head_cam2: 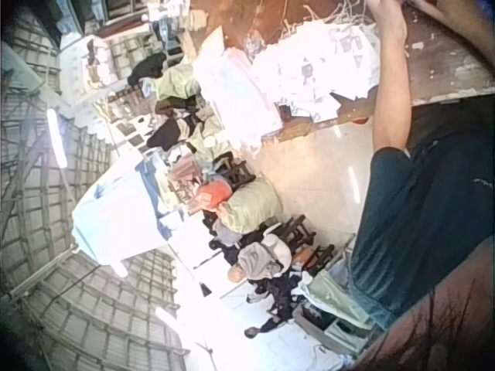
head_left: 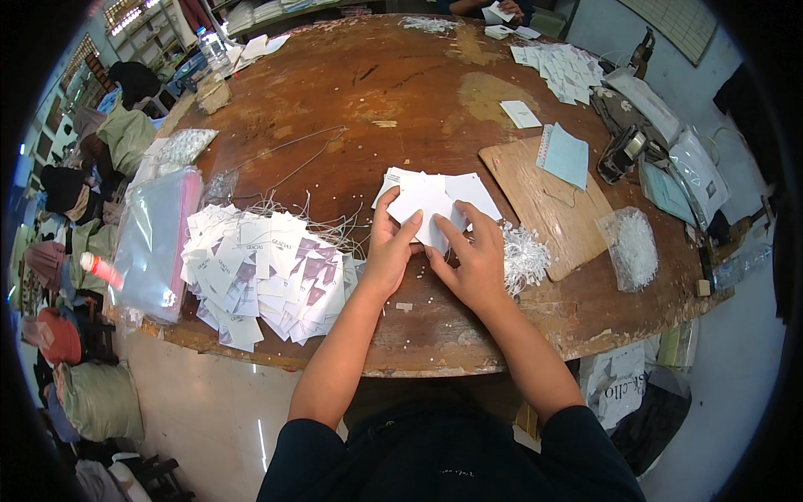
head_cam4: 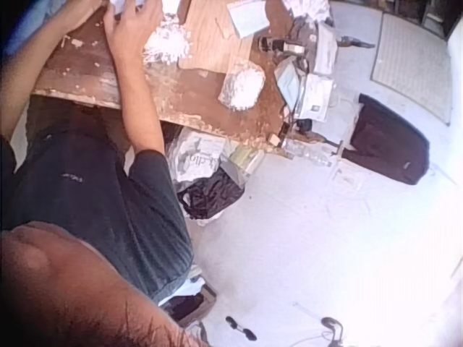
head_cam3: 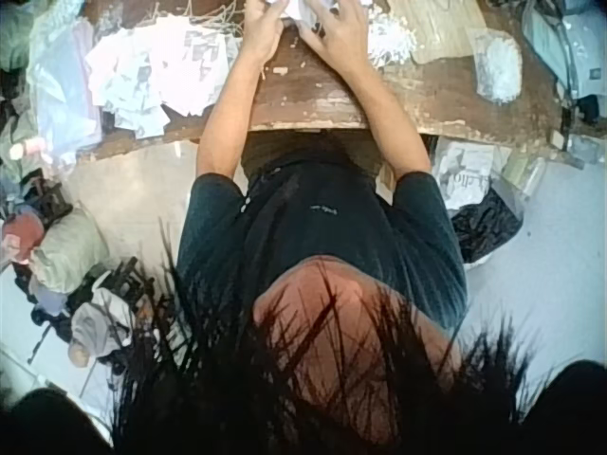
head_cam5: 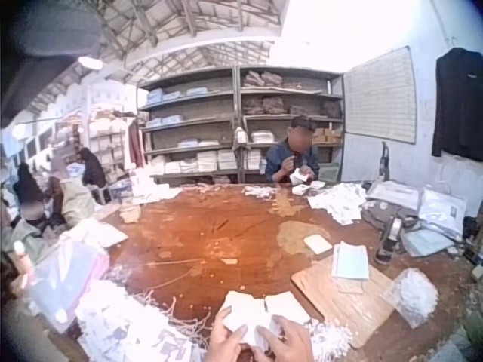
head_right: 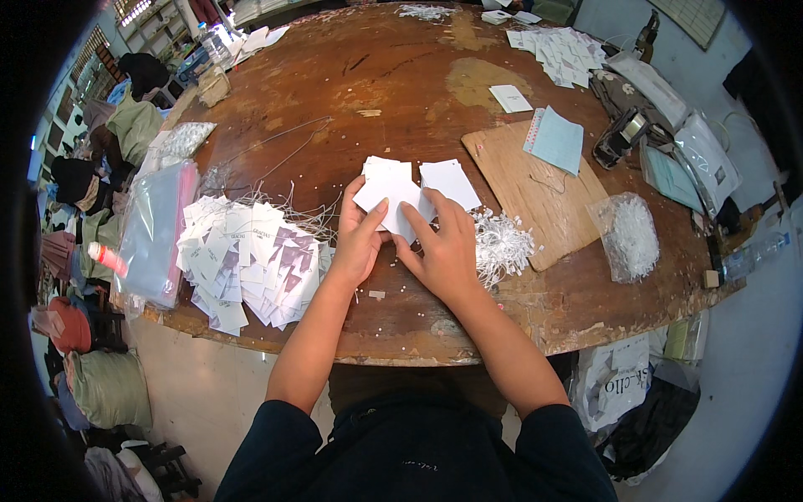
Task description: The person repeatedly picks small white paper tags and inserts white plastic fasteners through a hole in each tag, then places the assembled units into a pile. The person also moves a plastic bag and a stack of tags on the table to access materials.
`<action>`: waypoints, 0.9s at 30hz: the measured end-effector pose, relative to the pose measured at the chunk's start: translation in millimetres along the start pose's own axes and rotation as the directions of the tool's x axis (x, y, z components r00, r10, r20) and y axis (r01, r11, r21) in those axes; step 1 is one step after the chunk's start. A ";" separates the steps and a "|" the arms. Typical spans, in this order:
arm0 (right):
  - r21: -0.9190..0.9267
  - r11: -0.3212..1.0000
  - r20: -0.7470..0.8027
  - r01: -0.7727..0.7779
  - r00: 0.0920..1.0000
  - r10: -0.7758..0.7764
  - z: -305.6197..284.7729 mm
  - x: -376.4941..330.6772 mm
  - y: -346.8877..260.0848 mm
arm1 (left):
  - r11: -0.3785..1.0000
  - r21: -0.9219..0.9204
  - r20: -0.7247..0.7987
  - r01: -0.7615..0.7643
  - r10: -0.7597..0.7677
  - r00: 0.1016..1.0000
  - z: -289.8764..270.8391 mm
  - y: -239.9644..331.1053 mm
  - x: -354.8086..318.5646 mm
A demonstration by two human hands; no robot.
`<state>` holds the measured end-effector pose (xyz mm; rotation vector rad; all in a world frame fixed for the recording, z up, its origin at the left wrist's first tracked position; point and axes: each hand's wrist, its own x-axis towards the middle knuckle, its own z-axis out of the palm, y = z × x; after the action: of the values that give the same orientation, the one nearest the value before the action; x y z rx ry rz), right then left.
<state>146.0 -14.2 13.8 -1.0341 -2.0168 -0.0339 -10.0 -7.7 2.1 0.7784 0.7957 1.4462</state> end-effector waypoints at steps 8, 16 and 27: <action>-0.053 0.998 0.012 -0.031 0.999 0.031 -5.1 -2.3 7.7 | 0.999 0.026 -0.029 -0.038 0.039 0.999 -1.2 -2.0 2.9; -0.092 0.895 0.068 -0.436 0.894 0.443 -41.1 -1.6 73.2 | 0.994 0.101 -0.090 -0.051 0.060 0.994 -6.0 -0.1 6.4; -0.321 0.847 0.162 -0.424 0.856 0.491 -27.7 -7.6 56.9 | 0.992 0.118 -0.066 -0.044 0.052 0.996 -8.2 -0.8 5.0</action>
<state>205.5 8.0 7.6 -1.7598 -1.9514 0.0726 -16.6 -2.8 -2.9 0.8448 0.9266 1.4866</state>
